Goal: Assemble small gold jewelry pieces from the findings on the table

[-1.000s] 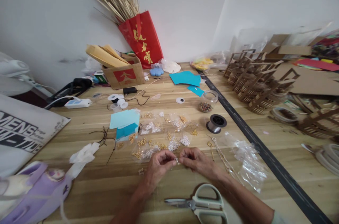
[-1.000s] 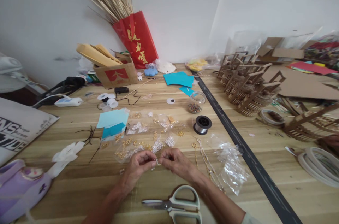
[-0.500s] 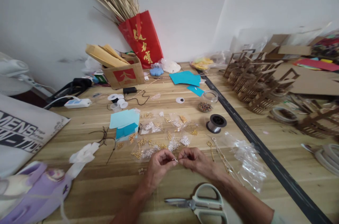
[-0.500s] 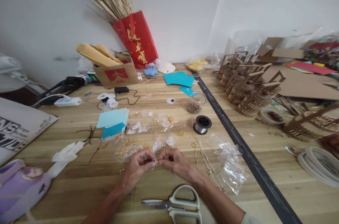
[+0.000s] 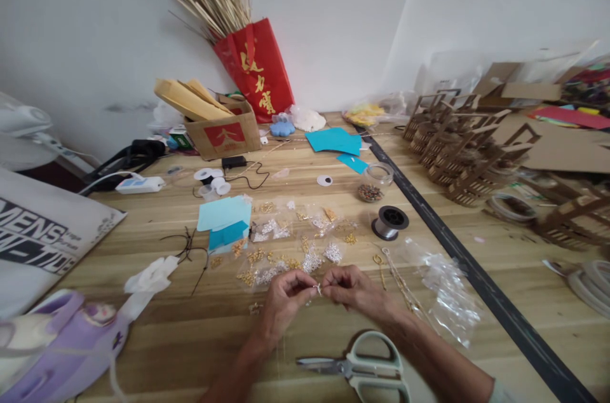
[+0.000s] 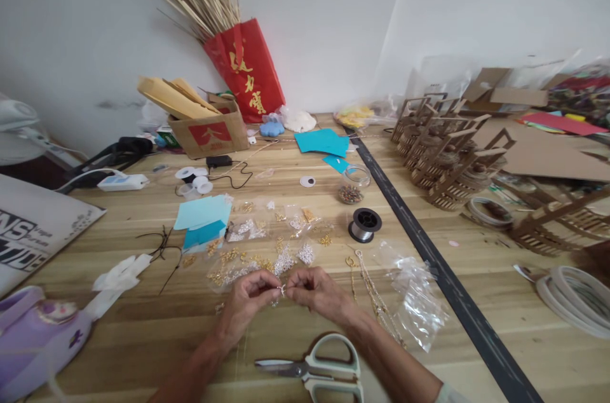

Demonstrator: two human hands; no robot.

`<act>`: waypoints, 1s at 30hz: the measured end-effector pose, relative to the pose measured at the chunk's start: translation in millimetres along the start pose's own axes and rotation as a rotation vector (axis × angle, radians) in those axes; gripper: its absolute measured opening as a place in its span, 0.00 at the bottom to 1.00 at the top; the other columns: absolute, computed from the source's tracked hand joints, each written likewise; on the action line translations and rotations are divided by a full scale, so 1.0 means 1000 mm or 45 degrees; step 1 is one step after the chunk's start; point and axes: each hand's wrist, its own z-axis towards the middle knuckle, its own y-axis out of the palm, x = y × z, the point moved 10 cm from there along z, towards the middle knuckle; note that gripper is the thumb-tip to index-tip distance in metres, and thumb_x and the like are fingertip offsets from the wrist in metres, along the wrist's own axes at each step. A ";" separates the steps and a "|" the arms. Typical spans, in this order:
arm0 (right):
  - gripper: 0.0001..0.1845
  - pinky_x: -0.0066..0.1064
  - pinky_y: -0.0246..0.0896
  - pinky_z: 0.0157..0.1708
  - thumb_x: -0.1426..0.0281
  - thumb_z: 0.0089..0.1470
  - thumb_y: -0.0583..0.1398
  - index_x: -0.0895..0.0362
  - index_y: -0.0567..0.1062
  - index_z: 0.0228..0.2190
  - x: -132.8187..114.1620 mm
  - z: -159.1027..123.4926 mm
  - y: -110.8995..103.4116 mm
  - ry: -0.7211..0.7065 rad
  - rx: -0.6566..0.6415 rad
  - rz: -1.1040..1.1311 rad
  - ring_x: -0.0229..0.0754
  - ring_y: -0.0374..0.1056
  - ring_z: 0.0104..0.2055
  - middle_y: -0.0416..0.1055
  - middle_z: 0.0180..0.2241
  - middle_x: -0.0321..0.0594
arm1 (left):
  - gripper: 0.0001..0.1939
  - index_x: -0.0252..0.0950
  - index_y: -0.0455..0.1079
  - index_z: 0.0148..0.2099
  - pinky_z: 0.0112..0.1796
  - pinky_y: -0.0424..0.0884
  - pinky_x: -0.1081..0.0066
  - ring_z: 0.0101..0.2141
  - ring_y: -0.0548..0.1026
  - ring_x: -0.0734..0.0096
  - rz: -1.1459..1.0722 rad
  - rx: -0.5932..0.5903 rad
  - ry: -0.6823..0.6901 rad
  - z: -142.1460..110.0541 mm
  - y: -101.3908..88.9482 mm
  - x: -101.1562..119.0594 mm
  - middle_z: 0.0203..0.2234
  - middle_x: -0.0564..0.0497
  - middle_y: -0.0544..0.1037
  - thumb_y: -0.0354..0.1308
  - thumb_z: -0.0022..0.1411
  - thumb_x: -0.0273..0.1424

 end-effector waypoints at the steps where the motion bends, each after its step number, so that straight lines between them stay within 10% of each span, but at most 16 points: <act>1: 0.12 0.21 0.48 0.17 0.63 0.47 0.59 0.60 0.72 0.25 0.000 0.000 0.000 0.000 -0.002 0.006 0.30 0.52 0.18 0.57 0.17 0.30 | 0.02 0.32 0.71 0.25 0.27 0.63 0.77 0.24 0.68 0.75 0.033 0.002 0.037 -0.001 0.000 0.003 0.20 0.53 0.73 0.61 0.45 0.25; 30: 0.12 0.24 0.41 0.21 0.64 0.50 0.57 0.60 0.71 0.25 0.001 0.000 -0.002 -0.123 0.036 -0.225 0.32 0.48 0.22 0.54 0.18 0.30 | 0.04 0.35 0.70 0.25 0.30 0.67 0.74 0.26 0.72 0.70 0.506 -0.021 0.358 -0.008 0.008 0.022 0.22 0.50 0.75 0.57 0.49 0.23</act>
